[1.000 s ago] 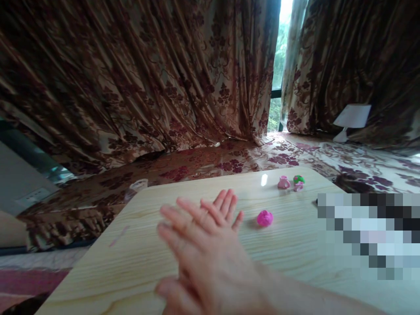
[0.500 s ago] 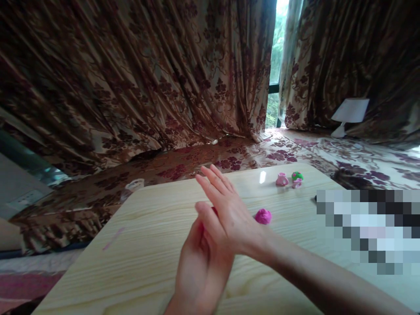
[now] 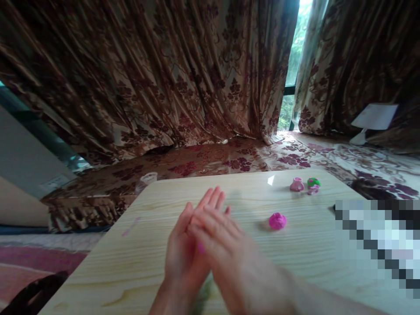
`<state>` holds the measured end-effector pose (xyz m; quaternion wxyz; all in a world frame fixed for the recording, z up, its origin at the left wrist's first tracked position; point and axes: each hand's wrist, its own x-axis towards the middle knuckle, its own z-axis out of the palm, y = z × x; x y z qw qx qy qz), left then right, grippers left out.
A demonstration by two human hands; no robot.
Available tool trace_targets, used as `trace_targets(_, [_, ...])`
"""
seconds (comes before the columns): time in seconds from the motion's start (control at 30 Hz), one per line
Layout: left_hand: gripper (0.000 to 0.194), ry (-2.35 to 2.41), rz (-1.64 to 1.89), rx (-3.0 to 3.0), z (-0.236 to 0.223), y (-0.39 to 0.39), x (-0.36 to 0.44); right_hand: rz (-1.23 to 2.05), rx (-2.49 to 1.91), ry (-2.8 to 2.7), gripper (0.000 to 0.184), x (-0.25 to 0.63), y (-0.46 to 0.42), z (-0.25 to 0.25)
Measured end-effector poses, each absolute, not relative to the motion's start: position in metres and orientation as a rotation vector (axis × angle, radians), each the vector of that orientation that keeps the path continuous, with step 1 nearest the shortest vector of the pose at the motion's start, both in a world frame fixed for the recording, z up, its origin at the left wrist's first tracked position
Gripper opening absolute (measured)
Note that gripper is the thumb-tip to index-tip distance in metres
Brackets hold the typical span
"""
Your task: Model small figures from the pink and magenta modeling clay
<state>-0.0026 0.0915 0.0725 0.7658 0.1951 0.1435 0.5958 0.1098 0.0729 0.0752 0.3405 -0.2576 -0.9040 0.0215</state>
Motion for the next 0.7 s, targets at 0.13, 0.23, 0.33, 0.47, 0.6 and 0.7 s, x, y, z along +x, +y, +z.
trace_targets(0.13, [0.052, 0.55, 1.3, 0.777, 0.075, 0.098, 0.003, -0.089, -0.477, -2.334, 0.039, 0.095, 0.055, 0.073])
trace_targets(0.23, [0.064, 0.73, 1.146, 1.004, 0.08, 0.085, 0.015, 0.096, -0.894, -2.106, 0.046, 0.102, 0.076, 0.091])
trace_targets(0.33, [0.056, 0.624, 1.191, 0.871, 0.086, 0.078, 0.008, 0.135, -0.988, -2.064, 0.043, 0.119, 0.086, 0.093])
trace_targets(0.47, [0.048, 0.394, 1.325, 0.606, 0.079, 0.085, 0.007, 0.16, -0.679, -2.309, 0.053, 0.123, 0.064, 0.079])
trace_targets(0.6, [0.05, 0.348, 1.278, 0.515, 0.068, 0.08, 0.035, 0.185, -0.869, -2.15, 0.049, 0.122, 0.069, 0.087])
trace_targets(0.7, [0.043, 0.474, 1.223, 0.408, 0.078, 0.074, 0.04, 0.203, -1.026, -1.987, 0.042, 0.135, 0.086, 0.093])
